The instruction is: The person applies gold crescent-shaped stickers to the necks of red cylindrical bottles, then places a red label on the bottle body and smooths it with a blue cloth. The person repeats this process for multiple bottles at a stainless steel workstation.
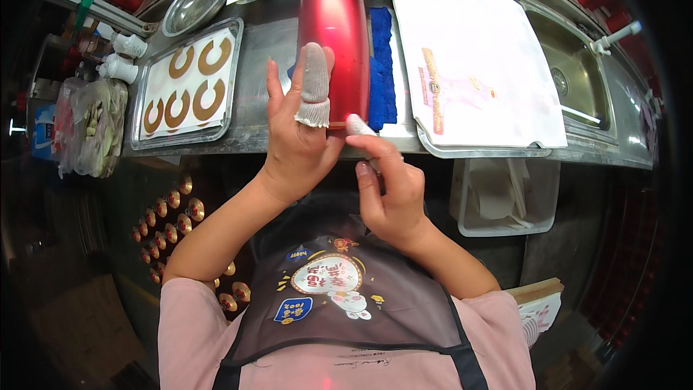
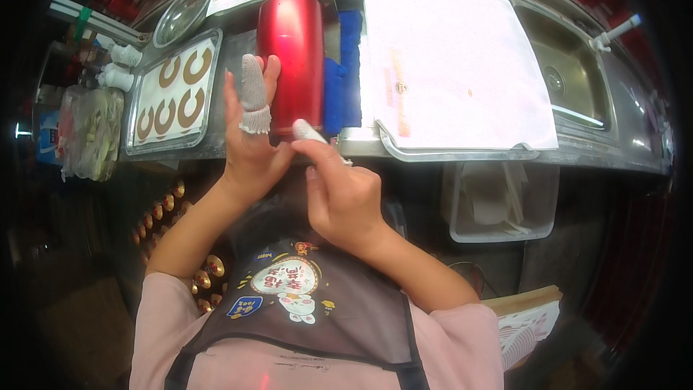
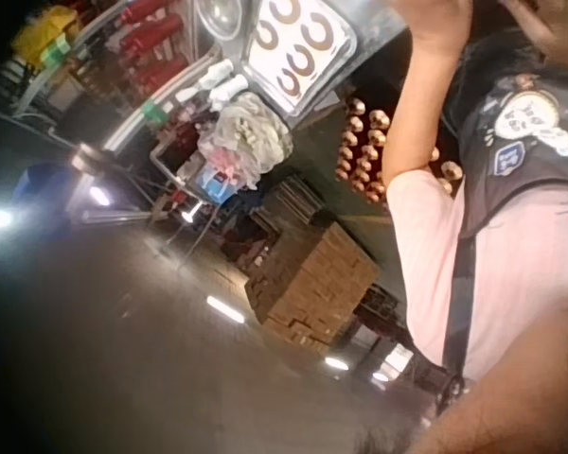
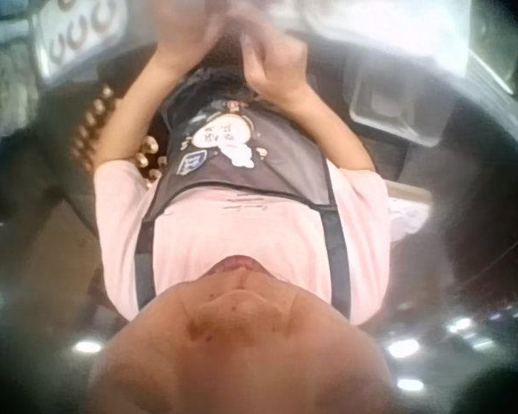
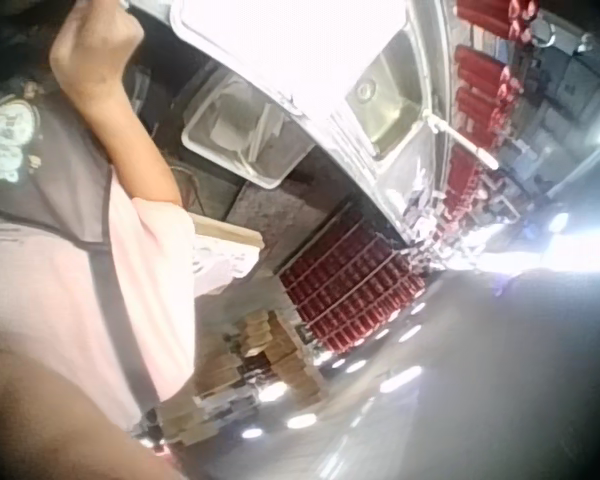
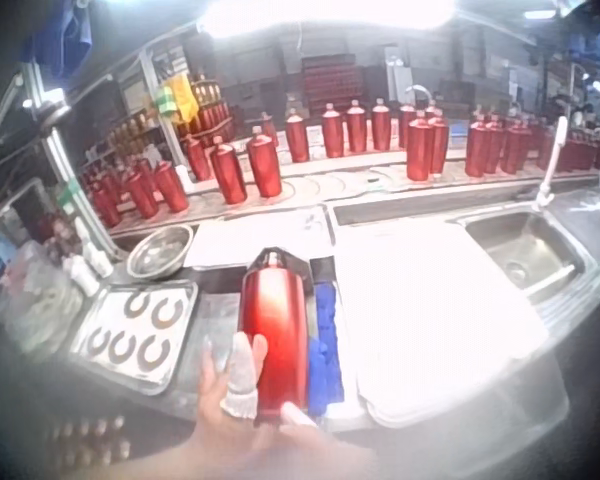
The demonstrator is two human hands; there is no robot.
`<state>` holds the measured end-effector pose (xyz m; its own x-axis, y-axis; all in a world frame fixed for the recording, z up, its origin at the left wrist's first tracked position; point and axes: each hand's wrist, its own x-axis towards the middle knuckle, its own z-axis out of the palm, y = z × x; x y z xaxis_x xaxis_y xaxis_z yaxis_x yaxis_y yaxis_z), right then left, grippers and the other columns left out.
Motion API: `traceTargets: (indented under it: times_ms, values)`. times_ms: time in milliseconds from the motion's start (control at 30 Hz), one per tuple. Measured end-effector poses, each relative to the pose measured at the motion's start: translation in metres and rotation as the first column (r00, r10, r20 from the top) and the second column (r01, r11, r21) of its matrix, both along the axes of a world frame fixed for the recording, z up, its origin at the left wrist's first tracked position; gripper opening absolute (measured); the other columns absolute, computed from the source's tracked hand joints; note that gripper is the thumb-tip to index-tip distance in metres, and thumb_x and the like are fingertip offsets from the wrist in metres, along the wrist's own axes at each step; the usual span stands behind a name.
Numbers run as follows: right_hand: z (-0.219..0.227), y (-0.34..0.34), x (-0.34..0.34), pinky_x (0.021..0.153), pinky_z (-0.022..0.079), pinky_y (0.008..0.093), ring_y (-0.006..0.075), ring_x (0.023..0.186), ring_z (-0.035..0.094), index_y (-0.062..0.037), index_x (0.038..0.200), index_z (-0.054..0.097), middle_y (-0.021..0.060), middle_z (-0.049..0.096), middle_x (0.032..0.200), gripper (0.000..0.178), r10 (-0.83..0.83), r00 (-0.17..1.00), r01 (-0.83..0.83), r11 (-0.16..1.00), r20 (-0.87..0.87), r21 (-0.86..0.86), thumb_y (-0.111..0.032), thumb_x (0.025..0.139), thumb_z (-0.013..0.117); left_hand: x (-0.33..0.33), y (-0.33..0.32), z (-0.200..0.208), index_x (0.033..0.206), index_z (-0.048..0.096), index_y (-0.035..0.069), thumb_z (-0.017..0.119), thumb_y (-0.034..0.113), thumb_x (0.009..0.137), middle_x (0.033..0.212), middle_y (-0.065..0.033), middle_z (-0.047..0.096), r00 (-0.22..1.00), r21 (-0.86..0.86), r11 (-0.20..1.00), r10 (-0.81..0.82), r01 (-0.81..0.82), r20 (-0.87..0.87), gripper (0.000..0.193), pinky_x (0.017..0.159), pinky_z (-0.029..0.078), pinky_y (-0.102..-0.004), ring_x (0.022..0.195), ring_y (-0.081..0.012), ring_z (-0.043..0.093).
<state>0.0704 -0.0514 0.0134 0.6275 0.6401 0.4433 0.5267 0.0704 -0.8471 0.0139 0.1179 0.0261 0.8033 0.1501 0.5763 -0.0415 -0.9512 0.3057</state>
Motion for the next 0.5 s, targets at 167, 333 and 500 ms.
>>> traceTargets:
  times_ms: [167, 333, 500]
  values:
    - [-0.003, -0.013, 0.001, 0.063, 0.044, 0.0208, 0.0057, 0.070, 0.055, 0.0007, 0.127, 0.061, 0.0062, 0.067, 0.107, 0.036, -0.033, 0.982, 0.014, 0.995, -0.185, -0.104, 0.009, 0.091, 0.059, -0.010, -0.001, -0.002, 0.149, 0.048, 0.004, 0.083, 0.016, 0.079, 0.160, -0.0253, 0.038, 0.999, -0.131, 0.991, 0.031, -0.033, -0.019, 0.079, 0.121, 0.017, -0.0636, 0.147, -0.0436, 0.037]
    - [-0.006, -0.010, -0.001, 0.075, 0.047, 0.0213, 0.0078, 0.087, 0.058, 0.0033, 0.129, 0.059, 0.0084, 0.065, 0.114, 0.037, -0.032, 0.969, -0.004, 0.989, -0.245, -0.146, 0.008, 0.092, 0.059, -0.018, 0.001, -0.011, 0.149, 0.045, 0.000, 0.085, 0.022, 0.079, 0.161, -0.0265, 0.034, 0.995, -0.349, 0.935, 0.038, -0.067, -0.089, 0.083, 0.123, 0.022, -0.0537, 0.147, -0.0469, 0.035]
    - [-0.011, -0.011, -0.001, 0.073, 0.049, 0.0228, 0.0105, 0.084, 0.061, 0.0035, 0.129, 0.058, 0.0109, 0.066, 0.115, 0.038, -0.042, 0.978, 0.008, 0.986, -0.205, -0.165, 0.007, 0.092, 0.060, -0.017, 0.002, -0.017, 0.155, 0.031, -0.003, 0.087, 0.019, 0.077, 0.162, -0.0253, 0.034, 1.000, -0.483, 0.876, 0.016, -0.007, 0.014, 0.098, 0.121, 0.031, -0.0506, 0.144, -0.0484, 0.038]
